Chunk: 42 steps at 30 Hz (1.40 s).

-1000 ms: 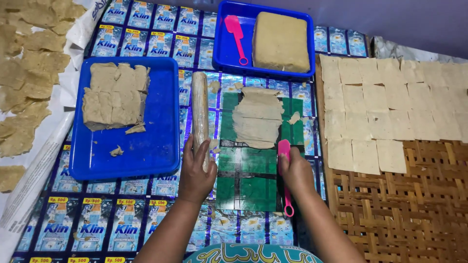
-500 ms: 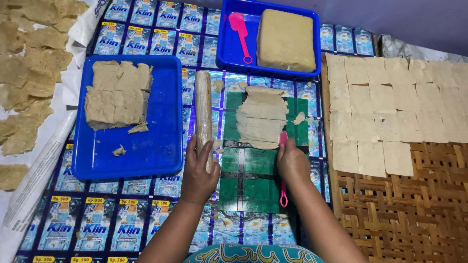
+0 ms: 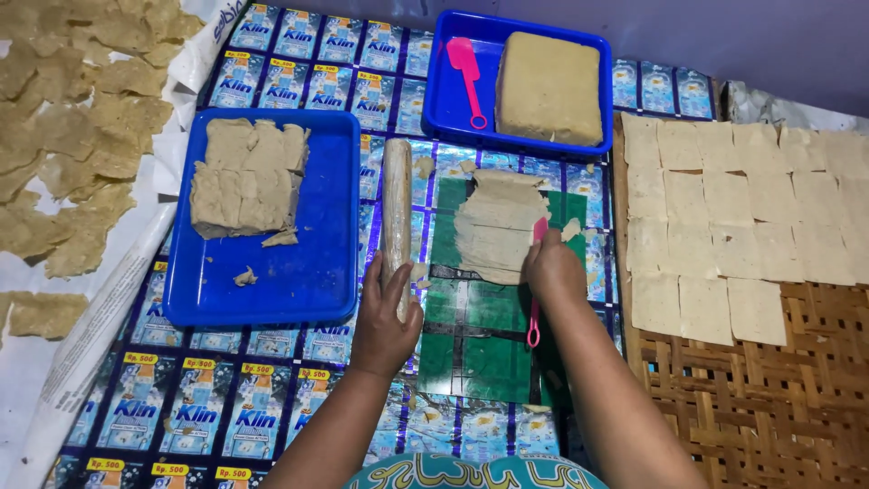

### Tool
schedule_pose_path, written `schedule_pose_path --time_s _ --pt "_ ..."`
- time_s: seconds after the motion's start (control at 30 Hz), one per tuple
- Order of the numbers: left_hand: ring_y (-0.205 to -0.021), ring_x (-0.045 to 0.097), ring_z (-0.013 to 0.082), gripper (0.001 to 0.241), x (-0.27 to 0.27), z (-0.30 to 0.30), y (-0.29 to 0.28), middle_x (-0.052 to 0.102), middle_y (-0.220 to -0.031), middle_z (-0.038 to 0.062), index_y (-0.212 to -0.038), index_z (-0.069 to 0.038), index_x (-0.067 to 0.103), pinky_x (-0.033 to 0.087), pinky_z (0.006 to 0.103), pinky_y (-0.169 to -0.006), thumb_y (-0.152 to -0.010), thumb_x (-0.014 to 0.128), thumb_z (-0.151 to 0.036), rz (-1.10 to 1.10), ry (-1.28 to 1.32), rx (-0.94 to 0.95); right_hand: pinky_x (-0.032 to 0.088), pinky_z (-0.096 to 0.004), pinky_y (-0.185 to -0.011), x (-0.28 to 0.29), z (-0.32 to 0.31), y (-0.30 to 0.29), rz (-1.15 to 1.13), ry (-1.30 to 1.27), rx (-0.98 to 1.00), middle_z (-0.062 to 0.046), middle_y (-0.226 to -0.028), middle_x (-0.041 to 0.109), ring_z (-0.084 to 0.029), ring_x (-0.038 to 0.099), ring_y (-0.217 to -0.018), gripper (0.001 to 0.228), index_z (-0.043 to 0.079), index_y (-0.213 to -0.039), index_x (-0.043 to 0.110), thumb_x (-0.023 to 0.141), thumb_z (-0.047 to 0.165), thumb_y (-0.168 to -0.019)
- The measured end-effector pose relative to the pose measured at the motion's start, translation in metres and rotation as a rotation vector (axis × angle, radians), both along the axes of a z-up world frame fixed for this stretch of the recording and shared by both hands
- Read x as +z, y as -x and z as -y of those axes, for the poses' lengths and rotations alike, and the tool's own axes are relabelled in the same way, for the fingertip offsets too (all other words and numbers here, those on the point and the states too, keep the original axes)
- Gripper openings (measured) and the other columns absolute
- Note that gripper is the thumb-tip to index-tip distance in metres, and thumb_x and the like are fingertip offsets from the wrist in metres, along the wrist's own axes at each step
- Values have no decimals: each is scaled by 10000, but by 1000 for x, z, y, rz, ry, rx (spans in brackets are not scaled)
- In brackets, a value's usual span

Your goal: Rolling and cutting dough into square sheets and arranging them on a bamboo tray.

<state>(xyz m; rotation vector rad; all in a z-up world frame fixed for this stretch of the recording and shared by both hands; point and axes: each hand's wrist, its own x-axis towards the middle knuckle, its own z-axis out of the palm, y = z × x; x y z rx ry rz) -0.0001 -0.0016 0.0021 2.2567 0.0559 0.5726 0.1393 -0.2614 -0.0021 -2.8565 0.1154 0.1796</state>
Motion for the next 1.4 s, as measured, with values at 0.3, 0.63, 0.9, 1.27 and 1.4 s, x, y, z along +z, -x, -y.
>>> schedule_pose_path --time_s 0.3,0.63,0.9,1.27,1.4 --pt "-1410 433 484 555 -12 -1 0 404 -1539 277 -1411 -189 598 448 553 -1105 -862 641 -120 43 -24 9 550 -642 -826 16 -68 76 -115 -227 30 -324 -926 707 -564 682 -972 329 69 -1081 530 404 367 -1022" --pt "-1402 447 478 535 -6 -2 0 413 -1533 281 -1403 -182 603 451 551 -1098 -873 643 -123 42 -14 16 565 -627 -829 7 -95 83 -149 -134 13 -286 -904 720 -532 706 -947 326 97 -1100 485 352 388 -1041" --pt "-1379 474 482 548 -4 -6 -1 422 -1516 291 -1401 -181 604 469 545 -1080 -858 655 -124 50 -17 8 557 -632 -867 -6 -98 55 -185 -38 -2 -269 -941 720 -533 704 -980 321 101 -1141 440 298 370 -1039" --pt "-1356 497 487 546 -3 -7 -3 436 -1501 290 -1399 -183 607 481 545 -1053 -857 645 -124 54 -21 -2 524 -663 -897 10 -106 4 -203 -2 19 -278 -1013 710 -537 686 -1032 347 66 -1217 430 317 342 -1040" --pt "-1353 497 489 562 -4 -8 -4 439 -1497 294 -1405 -181 602 482 551 -1047 -849 653 -124 64 -29 -5 508 -675 -920 16 -97 15 -326 -39 13 -266 -1103 708 -512 674 -1100 388 109 -1273 359 380 389 -1005"
